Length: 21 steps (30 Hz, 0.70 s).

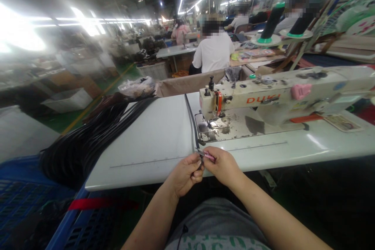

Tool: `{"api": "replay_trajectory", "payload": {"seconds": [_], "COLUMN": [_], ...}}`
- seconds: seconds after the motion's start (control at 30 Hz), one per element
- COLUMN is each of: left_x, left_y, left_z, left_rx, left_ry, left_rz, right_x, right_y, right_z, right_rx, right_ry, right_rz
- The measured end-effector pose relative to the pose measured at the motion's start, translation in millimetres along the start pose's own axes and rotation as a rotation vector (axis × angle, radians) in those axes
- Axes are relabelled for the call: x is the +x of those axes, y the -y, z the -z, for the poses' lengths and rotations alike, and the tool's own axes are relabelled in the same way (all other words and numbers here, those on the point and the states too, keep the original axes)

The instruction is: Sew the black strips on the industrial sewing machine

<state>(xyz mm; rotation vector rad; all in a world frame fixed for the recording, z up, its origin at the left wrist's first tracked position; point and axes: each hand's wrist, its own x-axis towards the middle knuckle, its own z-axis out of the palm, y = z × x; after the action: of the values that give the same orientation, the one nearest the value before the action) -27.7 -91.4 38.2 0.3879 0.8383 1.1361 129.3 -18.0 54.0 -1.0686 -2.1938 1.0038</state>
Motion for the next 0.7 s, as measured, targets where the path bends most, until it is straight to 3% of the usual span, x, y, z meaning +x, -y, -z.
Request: {"api": "replay_trajectory", "payload": {"seconds": [0.27,0.43,0.7], "left_x": [-1,-1,1], "left_y": [-2,-1,1], "left_z": [5.5,2.4,3.0], "left_rx": [-0.11,-0.094,-0.072], "left_ry": [0.007,0.033,0.042], "left_rz": [-0.046,-0.047,-0.03], "right_x": [3,4,4], "right_y": [-13,-14,-12], "right_z": [-1,-6,-10], "right_rx": [0.263,0.394,0.343], "right_ry": [-0.067,-0.005,-0.001], "right_rz": [-0.099,-0.122,-0.108]}}
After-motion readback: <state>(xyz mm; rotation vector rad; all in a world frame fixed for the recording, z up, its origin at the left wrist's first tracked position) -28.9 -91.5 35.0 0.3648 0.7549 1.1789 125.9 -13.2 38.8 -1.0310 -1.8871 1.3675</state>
